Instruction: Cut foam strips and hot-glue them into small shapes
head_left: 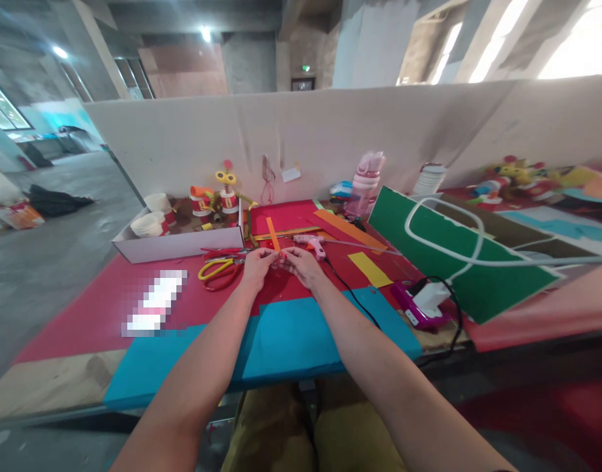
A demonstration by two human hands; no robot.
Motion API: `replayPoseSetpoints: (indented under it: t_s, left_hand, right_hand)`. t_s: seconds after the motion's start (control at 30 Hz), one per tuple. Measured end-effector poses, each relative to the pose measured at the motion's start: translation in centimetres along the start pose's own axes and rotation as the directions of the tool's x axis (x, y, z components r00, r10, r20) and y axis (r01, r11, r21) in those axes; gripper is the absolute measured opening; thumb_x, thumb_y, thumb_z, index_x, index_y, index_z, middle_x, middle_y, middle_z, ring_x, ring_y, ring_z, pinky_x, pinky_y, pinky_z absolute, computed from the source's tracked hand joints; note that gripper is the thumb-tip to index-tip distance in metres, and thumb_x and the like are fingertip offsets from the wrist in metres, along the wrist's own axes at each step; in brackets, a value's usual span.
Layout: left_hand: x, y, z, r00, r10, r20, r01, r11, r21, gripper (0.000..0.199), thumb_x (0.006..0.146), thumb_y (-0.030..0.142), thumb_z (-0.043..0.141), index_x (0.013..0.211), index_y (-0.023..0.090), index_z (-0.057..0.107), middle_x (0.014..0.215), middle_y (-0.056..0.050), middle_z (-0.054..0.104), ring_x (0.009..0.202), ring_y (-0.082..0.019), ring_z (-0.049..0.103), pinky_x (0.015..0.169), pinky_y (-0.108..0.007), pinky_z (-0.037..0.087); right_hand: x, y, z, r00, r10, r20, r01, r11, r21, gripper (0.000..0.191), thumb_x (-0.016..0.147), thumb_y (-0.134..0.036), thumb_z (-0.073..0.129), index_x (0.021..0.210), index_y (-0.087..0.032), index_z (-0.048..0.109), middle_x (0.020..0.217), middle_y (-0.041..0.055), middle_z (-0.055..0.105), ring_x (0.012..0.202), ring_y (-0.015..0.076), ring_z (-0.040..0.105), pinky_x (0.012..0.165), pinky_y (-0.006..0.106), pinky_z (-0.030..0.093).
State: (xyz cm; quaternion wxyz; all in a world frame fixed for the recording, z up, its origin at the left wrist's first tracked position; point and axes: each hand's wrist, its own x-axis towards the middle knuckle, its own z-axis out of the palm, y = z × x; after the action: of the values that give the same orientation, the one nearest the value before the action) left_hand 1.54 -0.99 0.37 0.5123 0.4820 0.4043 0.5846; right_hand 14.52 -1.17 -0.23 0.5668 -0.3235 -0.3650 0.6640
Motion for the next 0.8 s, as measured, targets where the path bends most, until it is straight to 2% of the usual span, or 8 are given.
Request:
replayPoseSetpoints:
  t_s: [0.13, 0.53, 0.73, 0.8]
  left_hand:
    - [0.0, -0.1, 0.0, 1.0, -0.005, -0.027, 0.005, 1.0, -0.004, 0.032, 0.051, 0.036, 0.082, 0.064, 0.012, 0.066, 0.053, -0.001, 0.06, 0.048, -0.01, 0.05, 0.051, -0.024, 0.04]
    - [-0.1, -0.5, -0.2, 0.999, 0.027, 0.023, -0.027, 1.0, 0.007, 0.03, 0.051, 0.033, 0.082, 0.068, 0.012, 0.069, 0.06, -0.003, 0.064, 0.057, -0.014, 0.057, 0.059, -0.027, 0.045]
    - [0.0, -0.6, 0.1, 0.998, 0.035, 0.046, -0.033, 0.998, -0.045, 0.024, 0.057, 0.03, 0.077, 0.075, 0.015, 0.071, 0.069, -0.004, 0.068, 0.066, -0.016, 0.061, 0.064, -0.027, 0.047]
    - [-0.2, -0.4, 0.4, 0.996, 0.012, 0.091, -0.004, 0.996, -0.084, 0.026, 0.058, 0.03, 0.077, 0.079, 0.015, 0.071, 0.071, -0.005, 0.068, 0.067, -0.016, 0.062, 0.064, -0.028, 0.047]
  right_hand:
    - [-0.1, 0.0, 0.1, 1.0, -0.011, -0.006, 0.011, 0.999, -0.034, 0.027, 0.059, -0.029, 0.082, 0.073, -0.016, 0.063, 0.058, -0.0024, 0.064, 0.057, 0.0097, 0.062, 0.071, 0.028, 0.056]
    - [0.3, 0.7, 0.1, 0.985, -0.131, -0.111, 0.108, 0.976, -0.188, 0.028, 0.057, -0.036, 0.08, 0.069, -0.017, 0.063, 0.057, -0.0031, 0.062, 0.055, 0.0106, 0.058, 0.061, 0.027, 0.054]
    - [0.9, 0.7, -0.1, 0.941, -0.269, -0.203, 0.214, 0.942, -0.256, 0.022, 0.062, -0.036, 0.072, 0.069, -0.018, 0.061, 0.055, -0.0045, 0.059, 0.053, 0.01, 0.054, 0.058, 0.024, 0.049]
    - [1.1, 0.6, -0.2, 0.926, -0.304, -0.222, 0.239, 0.931, -0.278, 0.021, 0.064, -0.036, 0.07, 0.069, -0.018, 0.06, 0.055, -0.0047, 0.058, 0.053, 0.0099, 0.054, 0.057, 0.023, 0.047]
